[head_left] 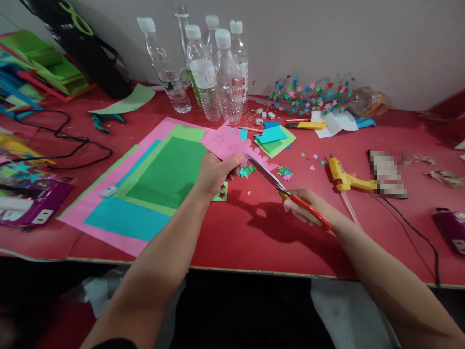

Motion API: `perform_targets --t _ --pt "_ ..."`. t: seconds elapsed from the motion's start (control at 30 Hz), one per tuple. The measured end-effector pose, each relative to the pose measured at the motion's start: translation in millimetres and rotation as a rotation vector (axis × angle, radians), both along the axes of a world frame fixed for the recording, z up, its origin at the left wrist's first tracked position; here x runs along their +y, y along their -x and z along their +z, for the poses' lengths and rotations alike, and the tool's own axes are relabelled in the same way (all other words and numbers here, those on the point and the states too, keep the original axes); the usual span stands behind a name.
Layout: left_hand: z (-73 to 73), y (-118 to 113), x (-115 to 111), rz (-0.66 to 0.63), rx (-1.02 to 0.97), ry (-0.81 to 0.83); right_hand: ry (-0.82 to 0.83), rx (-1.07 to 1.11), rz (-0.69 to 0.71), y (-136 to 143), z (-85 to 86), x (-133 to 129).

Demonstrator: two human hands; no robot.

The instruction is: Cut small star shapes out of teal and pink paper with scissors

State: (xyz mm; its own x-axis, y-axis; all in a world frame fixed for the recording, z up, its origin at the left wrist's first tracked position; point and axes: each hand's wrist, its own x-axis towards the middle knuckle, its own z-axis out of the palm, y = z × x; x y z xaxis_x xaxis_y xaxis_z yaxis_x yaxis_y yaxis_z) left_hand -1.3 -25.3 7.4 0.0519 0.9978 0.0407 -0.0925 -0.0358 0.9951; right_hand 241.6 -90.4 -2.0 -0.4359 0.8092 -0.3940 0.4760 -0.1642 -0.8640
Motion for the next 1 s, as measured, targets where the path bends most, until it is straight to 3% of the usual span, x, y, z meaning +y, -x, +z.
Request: perform_targets --t 0.77,1.0 --pt "-1.9 -1.4 -0.3 -0.012 -0.071 0.022 -0.028 -0.004 -0.028 11.8 6.9 -2.5" --pt "-9.8 -22.4 -9.3 0.003 -0.249 -0.002 -0.032 0.130 -0.040 18.0 -0.5 -8.9"
